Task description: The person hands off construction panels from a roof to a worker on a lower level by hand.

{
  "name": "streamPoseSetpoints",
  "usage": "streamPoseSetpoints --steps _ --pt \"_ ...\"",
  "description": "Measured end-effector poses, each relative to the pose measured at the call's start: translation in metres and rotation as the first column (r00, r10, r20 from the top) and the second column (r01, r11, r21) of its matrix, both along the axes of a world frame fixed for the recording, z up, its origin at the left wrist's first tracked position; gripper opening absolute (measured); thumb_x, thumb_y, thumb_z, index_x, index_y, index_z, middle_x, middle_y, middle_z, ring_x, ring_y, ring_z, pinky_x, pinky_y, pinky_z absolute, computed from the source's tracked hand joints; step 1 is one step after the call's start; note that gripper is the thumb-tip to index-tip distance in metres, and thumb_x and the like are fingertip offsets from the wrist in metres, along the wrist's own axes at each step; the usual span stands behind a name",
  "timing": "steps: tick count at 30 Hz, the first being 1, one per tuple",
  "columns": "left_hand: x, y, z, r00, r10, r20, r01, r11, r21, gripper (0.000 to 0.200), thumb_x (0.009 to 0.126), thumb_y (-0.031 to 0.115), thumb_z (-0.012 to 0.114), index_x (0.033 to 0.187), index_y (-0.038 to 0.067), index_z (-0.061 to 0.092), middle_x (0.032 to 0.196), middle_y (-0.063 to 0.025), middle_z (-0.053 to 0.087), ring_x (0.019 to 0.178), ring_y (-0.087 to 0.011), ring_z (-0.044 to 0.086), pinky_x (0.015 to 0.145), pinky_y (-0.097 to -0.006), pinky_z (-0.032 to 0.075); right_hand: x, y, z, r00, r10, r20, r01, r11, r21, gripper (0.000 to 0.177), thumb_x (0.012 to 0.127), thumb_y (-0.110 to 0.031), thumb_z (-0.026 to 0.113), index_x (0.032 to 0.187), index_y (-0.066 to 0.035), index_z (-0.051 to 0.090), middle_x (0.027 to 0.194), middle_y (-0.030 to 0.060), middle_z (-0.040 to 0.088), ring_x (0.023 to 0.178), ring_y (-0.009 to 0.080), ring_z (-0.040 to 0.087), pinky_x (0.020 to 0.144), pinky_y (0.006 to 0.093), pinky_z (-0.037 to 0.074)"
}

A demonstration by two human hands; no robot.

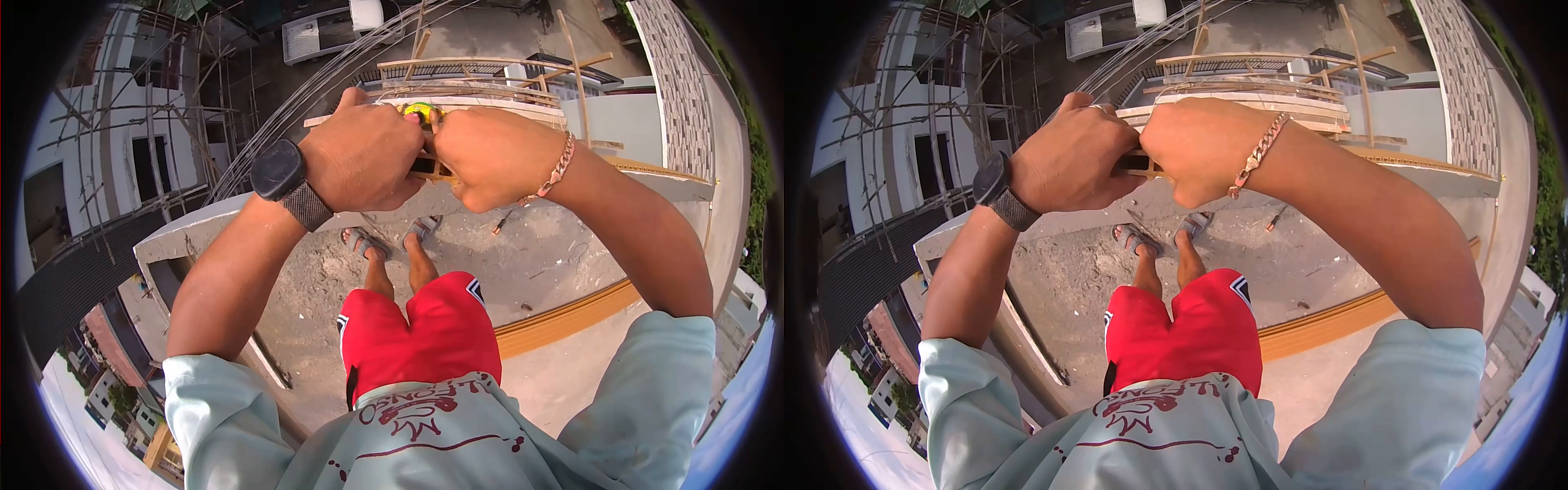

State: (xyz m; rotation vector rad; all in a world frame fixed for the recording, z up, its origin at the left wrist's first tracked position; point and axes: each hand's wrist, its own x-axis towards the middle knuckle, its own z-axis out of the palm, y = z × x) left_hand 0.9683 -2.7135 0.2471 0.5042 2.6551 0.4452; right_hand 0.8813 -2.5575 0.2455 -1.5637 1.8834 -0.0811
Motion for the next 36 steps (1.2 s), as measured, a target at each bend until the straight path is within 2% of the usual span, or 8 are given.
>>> streamPoseSetpoints --steps 3,10,14,16,18,20,26,36 --pt "-0.001 0.016 -0.014 0.992 -0.059 -0.113 0.062 0.998 0.020 0.017 0.073 0.023 0.064 0.075 0.006 0.062 0.068 -0.0091 0.061 0.074 -0.0278 0.059 0.083 -0.0414 0.037 0.004 0.022 -0.016 0.999 -0.034 0.010 0.035 0.998 -0.061 0.018 0.057 -0.005 0.057 0.073 0.004 0.061 0.063 0.0223 0.058 0.063 0.0389 0.059 0.059 0.0431 0.050" --pt "-0.020 0.045 -0.023 0.992 -0.121 -0.039 0.124 0.989 0.081 0.018 0.066 0.020 0.065 0.073 0.004 0.060 0.067 -0.0104 0.059 0.074 -0.0292 0.058 0.086 -0.0406 0.038 -0.002 0.062 -0.018 0.989 -0.142 -0.029 0.136 0.981 -0.134 0.014 0.059 -0.007 0.062 0.071 0.000 0.062 0.064 0.0180 0.061 0.065 0.0346 0.063 0.059 0.0411 0.051" --pt "-0.018 0.046 -0.027 0.993 -0.107 -0.041 0.112 0.984 0.141 0.020 0.064 0.017 0.067 0.072 0.001 0.058 0.066 -0.0117 0.056 0.075 -0.0311 0.056 0.079 -0.0395 0.041 0.008 0.072 -0.024 0.976 -0.204 -0.071 0.183 0.955 -0.235 0.013 0.061 -0.010 0.065 0.071 -0.002 0.064 0.065 0.0160 0.062 0.065 0.0301 0.065 0.059 0.0389 0.052" --pt "-0.018 0.048 -0.029 0.987 -0.142 -0.068 0.151 0.977 0.147 0.020 0.063 0.015 0.068 0.072 0.001 0.057 0.067 -0.0126 0.055 0.074 -0.0319 0.055 0.072 -0.0392 0.044 0.021 0.074 -0.039 0.945 -0.310 -0.102 0.268 0.916 -0.299 0.011 0.064 -0.011 0.064 0.073 -0.004 0.065 0.065 0.0127 0.063 0.064 0.0270 0.066 0.058 0.0371 0.052" --pt "-0.019 0.049 -0.029 0.986 -0.102 0.130 0.092 0.992 0.081 0.023 0.069 0.021 0.066 0.083 0.003 0.062 0.076 -0.0129 0.060 0.081 -0.0313 0.056 0.073 -0.0404 0.047 0.035 0.076 -0.054 0.908 -0.405 -0.105 0.333 0.851 -0.405 0.008 0.068 -0.013 0.061 0.072 -0.006 0.065 0.062 0.0102 0.063 0.063 0.0250 0.066 0.057 0.0359 0.052" --pt "-0.018 0.049 -0.034 0.985 -0.124 0.122 0.113 0.989 0.097 0.024 0.066 0.017 0.067 0.084 0.003 0.061 0.077 -0.0126 0.059 0.080 -0.0310 0.056 0.070 -0.0400 0.048 0.046 0.072 -0.059 0.856 -0.511 -0.084 0.431 0.792 -0.432 0.008 0.070 -0.014 0.060 0.071 -0.007 0.063 0.061 0.0092 0.063 0.062 0.0228 0.065 0.057 0.0343 0.050" --pt "-0.011 0.051 -0.050 0.979 -0.112 0.168 0.088 0.986 0.141 0.026 0.060 0.010 0.068 0.083 0.000 0.060 0.077 -0.0118 0.058 0.077 -0.0302 0.055 0.071 -0.0392 0.047 0.064 0.069 -0.073 0.782 -0.622 -0.042 0.563 0.734 -0.381 0.008 0.073 -0.016 0.059 0.070 -0.010 0.062 0.059 0.0052 0.061 0.061 0.0172 0.063 0.065 0.0324 0.045" --pt "0.008 0.055 -0.097 0.986 -0.058 0.160 0.036 0.990 0.134 0.028 0.064 0.010 0.068 0.089 0.000 0.059 0.080 -0.0128 0.057 0.080 -0.0318 0.053 0.072 -0.0394 0.046 0.071 0.071 -0.114 0.785 -0.619 0.033 0.589 0.728 -0.350 0.007 0.073 -0.017 0.059 0.069 -0.011 0.062 0.057 0.0048 0.062 0.061 0.0186 0.063 0.071 0.0363 0.042"
